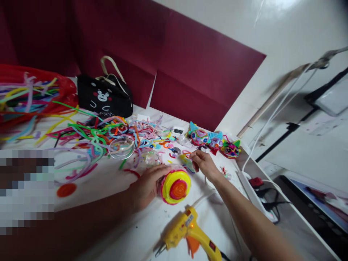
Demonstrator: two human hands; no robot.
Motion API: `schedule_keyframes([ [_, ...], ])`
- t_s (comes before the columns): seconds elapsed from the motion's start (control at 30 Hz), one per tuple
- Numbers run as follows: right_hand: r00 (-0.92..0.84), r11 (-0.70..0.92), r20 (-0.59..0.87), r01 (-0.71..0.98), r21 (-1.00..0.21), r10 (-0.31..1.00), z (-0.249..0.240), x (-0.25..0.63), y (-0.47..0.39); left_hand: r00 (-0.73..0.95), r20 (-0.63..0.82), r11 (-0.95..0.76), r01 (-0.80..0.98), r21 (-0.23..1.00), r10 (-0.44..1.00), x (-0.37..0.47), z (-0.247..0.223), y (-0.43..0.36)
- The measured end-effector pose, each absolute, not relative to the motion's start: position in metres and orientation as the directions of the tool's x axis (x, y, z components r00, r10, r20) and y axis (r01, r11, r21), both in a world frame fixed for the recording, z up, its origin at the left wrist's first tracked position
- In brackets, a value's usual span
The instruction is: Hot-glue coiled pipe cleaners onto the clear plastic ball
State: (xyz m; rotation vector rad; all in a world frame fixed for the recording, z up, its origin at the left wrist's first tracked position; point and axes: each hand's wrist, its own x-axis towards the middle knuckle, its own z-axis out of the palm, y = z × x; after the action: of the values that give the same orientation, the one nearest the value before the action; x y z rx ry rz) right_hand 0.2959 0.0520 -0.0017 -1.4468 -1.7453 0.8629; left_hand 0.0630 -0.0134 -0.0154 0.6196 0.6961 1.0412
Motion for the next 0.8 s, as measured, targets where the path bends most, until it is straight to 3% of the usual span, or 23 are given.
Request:
schedule_keyframes([
  [0.3,-0.357,0.374,0.140,0.761,-0.530,0.924,0.003,0.236,0.124,0.354,-0.255,0.427,-0.589,0.686,0.900,0.064,-0.014,-0.017],
  [0.53,-0.474,0.471,0.057,0.842,-0.265,0.879,0.002,0.189,0.165,0.382,-0.318,0.496,-0.618,0.611,0.868,0.064,-0.017,-0.013],
  [0.67,-0.467,0.461,0.020,0.866,-0.194,0.884,-0.006,0.172,0.180,0.385,-0.322,0.501,-0.632,0.591,0.865,0.065,-0.021,-0.013],
  [0.8,-0.455,0.448,0.026,0.865,-0.226,0.890,-0.008,0.168,0.188,0.330,-0.349,0.480,-0.641,0.599,0.877,0.066,-0.023,-0.013],
])
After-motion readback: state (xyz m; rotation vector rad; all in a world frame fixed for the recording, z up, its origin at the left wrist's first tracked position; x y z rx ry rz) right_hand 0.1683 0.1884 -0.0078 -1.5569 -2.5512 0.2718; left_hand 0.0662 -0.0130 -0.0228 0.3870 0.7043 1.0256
